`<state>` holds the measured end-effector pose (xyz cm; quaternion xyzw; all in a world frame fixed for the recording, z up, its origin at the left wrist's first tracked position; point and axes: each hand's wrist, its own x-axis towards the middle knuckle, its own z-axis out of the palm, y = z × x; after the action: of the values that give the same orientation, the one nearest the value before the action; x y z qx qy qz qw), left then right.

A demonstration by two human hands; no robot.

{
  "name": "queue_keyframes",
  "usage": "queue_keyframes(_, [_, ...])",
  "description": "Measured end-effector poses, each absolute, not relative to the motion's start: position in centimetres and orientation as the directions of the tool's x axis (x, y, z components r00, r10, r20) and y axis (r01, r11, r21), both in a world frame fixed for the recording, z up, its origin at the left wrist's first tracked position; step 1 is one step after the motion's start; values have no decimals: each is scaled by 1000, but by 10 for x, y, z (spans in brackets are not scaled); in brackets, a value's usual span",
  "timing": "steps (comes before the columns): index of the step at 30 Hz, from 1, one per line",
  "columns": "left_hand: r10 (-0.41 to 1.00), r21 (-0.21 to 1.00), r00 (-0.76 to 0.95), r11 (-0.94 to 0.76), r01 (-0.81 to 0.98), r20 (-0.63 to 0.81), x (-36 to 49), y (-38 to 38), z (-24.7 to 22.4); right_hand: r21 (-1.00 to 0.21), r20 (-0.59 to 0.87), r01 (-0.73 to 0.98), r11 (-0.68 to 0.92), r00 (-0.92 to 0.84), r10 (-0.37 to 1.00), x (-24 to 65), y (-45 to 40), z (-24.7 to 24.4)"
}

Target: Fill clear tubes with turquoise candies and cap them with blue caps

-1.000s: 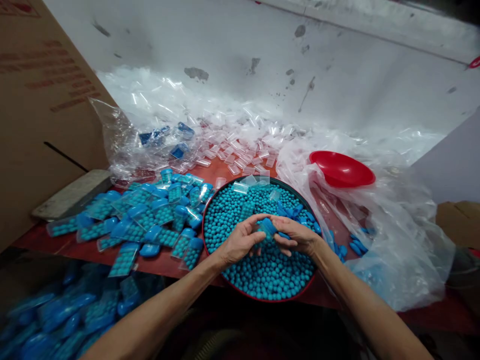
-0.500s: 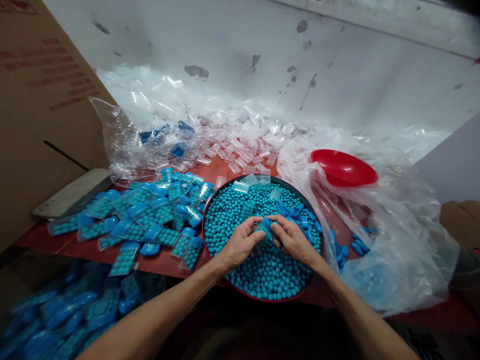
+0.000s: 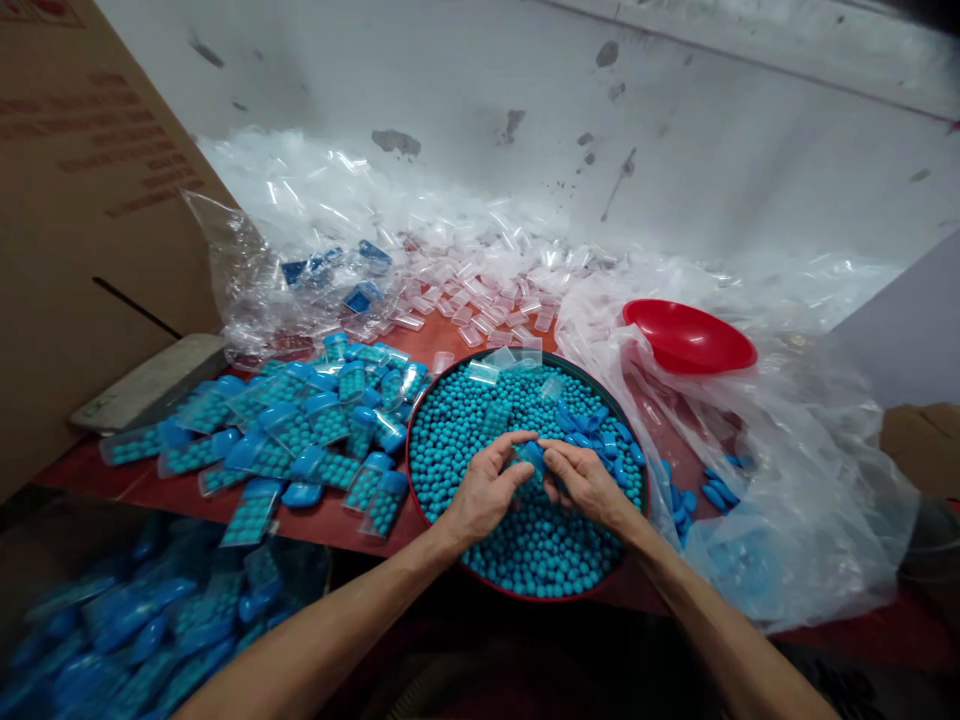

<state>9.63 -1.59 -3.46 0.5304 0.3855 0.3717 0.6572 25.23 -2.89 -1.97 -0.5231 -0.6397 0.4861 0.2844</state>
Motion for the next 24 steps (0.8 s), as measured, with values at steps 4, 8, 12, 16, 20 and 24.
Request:
queue_keyframes(4, [893, 991, 443, 121, -60, -82, 94, -12, -32, -912, -85, 407, 47, -298, 951, 252, -31, -14])
queue_keyframes(8, [894, 993, 443, 103, -61, -66, 94, -10, -32, -924, -104, 383, 8, -272, 957, 253, -29, -15])
queue_keyframes(12, [891, 988, 443, 140, -58, -101, 96, -10, -31, -936, -131, 351, -28, -275, 952, 253, -27, -20])
queue_keyframes(16, [883, 981, 450, 184, -67, -135, 97, -8, -29, -965, -150, 247, -88, -244, 958, 251, -25, -24])
queue_keyframes(20, [883, 983, 452, 173, -65, -126, 98, -6, -28, -961, -131, 270, -61, -247, 960, 251, -23, -21])
queue_keyframes(24, [898, 994, 433, 103, -42, -75, 99, -9, -29, -941, -187, 326, -91, -279, 942, 255, -25, -17])
